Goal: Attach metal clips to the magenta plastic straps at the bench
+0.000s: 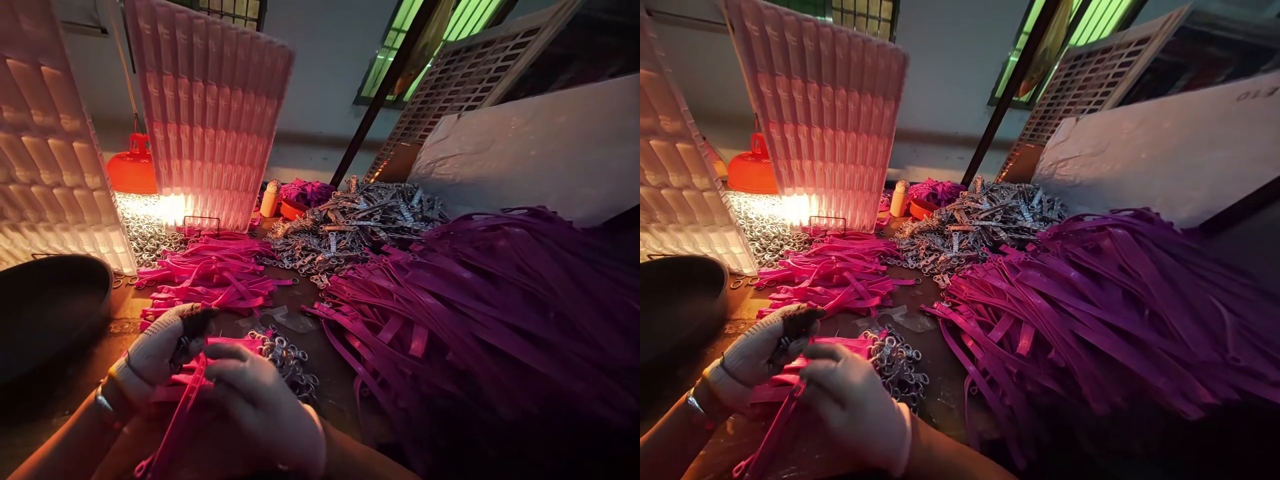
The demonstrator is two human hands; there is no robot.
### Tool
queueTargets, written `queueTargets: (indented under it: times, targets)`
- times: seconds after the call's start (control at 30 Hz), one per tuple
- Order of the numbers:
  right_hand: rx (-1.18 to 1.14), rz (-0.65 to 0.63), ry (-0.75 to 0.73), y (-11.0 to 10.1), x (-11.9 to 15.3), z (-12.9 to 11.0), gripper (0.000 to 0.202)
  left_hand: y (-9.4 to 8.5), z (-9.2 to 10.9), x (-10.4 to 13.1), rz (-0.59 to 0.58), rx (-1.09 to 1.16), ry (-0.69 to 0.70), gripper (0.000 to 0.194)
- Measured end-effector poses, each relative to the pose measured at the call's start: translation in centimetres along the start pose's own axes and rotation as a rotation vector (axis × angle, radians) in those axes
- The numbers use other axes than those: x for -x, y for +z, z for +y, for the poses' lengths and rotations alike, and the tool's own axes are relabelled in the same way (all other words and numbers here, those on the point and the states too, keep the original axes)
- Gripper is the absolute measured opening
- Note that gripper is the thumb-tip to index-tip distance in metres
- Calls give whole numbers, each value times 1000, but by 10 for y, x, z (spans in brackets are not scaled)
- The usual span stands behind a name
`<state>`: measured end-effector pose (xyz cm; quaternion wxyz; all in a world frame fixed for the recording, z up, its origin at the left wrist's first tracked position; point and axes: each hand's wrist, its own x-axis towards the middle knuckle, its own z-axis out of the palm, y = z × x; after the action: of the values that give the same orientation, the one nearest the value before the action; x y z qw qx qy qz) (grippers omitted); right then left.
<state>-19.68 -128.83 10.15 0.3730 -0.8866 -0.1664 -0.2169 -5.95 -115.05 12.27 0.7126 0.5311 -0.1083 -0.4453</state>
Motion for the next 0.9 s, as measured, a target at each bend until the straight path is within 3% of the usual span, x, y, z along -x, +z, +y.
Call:
queueTargets:
  times: [0.07,0.17,0.37,0.47,0.53,0.67,0.8,0.9]
  targets:
    - [-63,121,178,-10,-9,4,19,1,-4,-1,27,-59,33,20]
    - [105,126,293,-17,-22,14,22,4,-11,-1,61,-143,34,28]
    - [611,-134,202,-13,-26,18,17,4,-23,1,14,-431,26,41]
    - [761,-164,120,-11,-22,17,19,4,-24,0,-62,-668,160,33]
    - [767,-135,164,-12,-20,18,22,6,-24,-3,-85,-740,236,28]
    - [597,-82,318,-21,-22,18,26,11,-28,-9,-77,-552,89,35]
    - [533,-265,414,-34,-24,18,49,14,-38,-12,-33,-457,26,49]
    - [609,-362,462,-38,-22,19,32,18,-44,-12,-17,-447,27,53]
